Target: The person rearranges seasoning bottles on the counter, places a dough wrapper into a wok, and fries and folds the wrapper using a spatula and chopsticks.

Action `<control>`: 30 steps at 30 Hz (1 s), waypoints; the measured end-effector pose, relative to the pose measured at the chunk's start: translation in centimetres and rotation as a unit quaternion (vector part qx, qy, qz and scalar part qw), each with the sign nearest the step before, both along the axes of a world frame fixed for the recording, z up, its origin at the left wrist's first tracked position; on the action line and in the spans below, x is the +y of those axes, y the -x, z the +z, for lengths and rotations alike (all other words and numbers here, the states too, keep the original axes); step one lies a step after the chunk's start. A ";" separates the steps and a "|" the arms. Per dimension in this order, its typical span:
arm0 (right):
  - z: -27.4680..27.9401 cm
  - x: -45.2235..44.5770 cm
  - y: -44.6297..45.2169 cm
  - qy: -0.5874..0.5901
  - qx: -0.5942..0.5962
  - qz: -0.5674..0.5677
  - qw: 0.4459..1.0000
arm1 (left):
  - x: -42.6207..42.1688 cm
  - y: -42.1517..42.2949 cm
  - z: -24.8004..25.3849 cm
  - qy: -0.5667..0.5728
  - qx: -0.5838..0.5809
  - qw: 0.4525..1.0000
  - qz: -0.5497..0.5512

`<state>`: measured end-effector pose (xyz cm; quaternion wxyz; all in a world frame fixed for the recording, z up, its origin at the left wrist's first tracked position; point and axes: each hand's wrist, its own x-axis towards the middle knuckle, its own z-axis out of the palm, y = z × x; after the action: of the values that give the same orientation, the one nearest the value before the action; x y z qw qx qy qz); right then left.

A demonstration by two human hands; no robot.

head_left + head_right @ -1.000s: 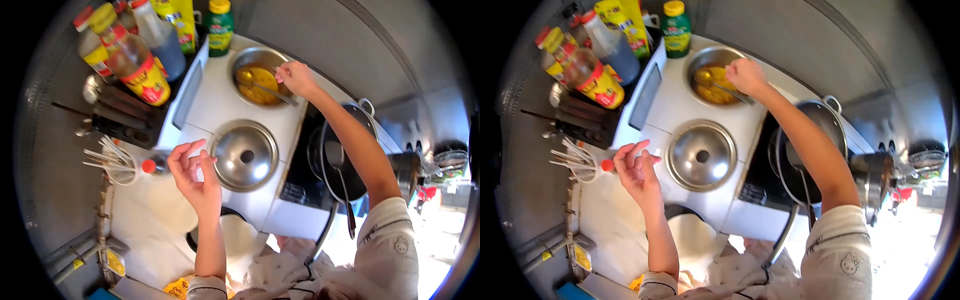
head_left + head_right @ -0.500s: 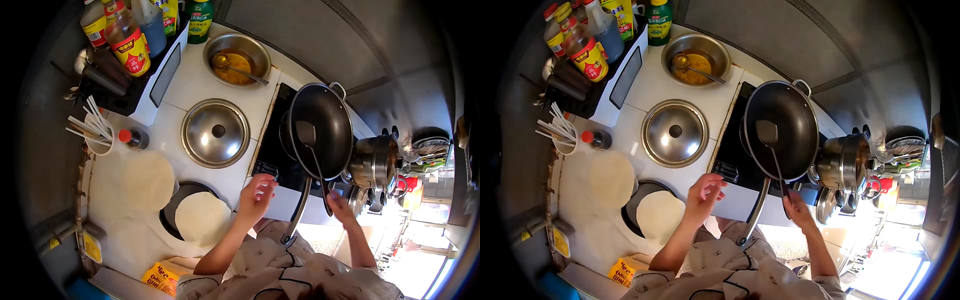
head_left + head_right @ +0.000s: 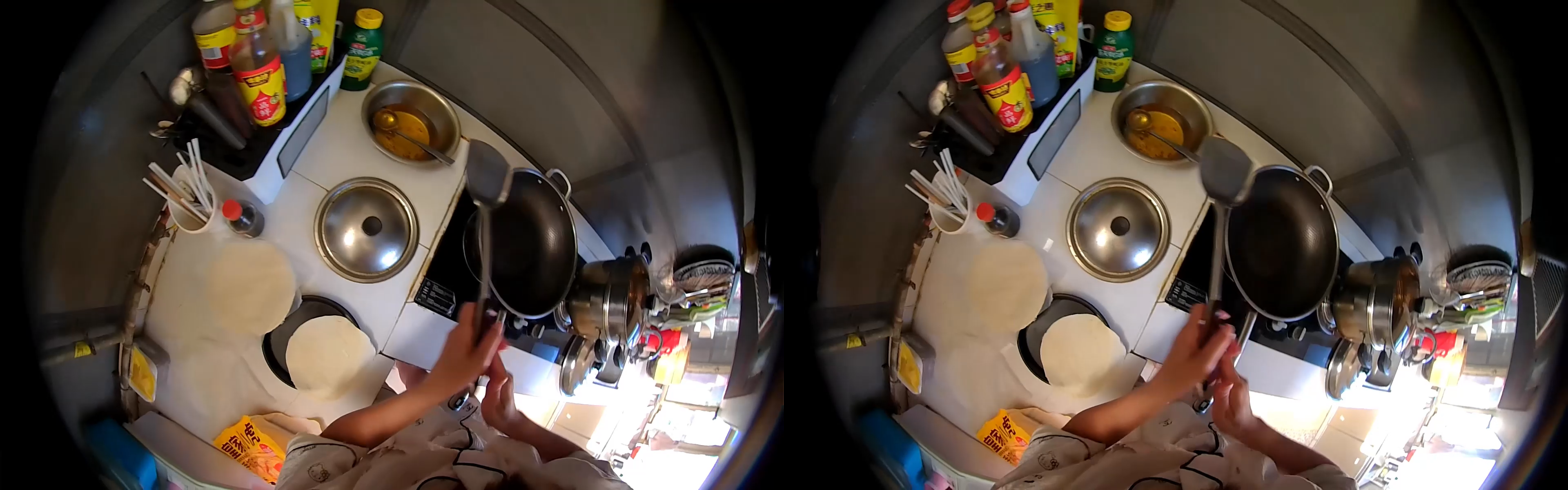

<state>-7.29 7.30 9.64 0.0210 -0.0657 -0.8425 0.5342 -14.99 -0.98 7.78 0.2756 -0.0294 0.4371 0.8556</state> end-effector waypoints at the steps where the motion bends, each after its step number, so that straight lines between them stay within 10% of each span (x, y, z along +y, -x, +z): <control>1: -0.6 1.3 2.4 0.067 0.018 0.118 0.991 | -1.1 0.8 -1.1 -0.015 -0.005 0.999 0.029; 10: -14.2 0.0 29.8 0.186 -0.126 -0.334 0.915 | -10.2 4.9 -2.1 -0.003 -0.150 0.979 0.141; 16: -18.4 0.7 36.1 0.106 0.140 -0.330 0.928 | -10.8 4.3 -4.1 0.063 -0.145 0.968 0.194; 20: -15.1 -2.6 38.4 0.253 0.062 -0.254 0.931 | -11.2 5.0 -4.5 0.088 -0.152 0.967 0.184; 25: -13.4 -2.4 40.3 -0.018 0.098 -0.211 0.972 | -11.7 6.3 -4.7 0.106 -0.132 0.968 0.184; 30: -10.2 -0.8 38.2 0.063 0.159 -0.184 0.968 | -11.7 6.9 -6.2 0.230 -0.052 0.949 0.209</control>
<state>-45.44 6.55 -0.55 0.2489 -0.1350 -0.7661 0.5770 -21.86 -12.64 1.60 0.0983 -0.2268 0.5912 0.7677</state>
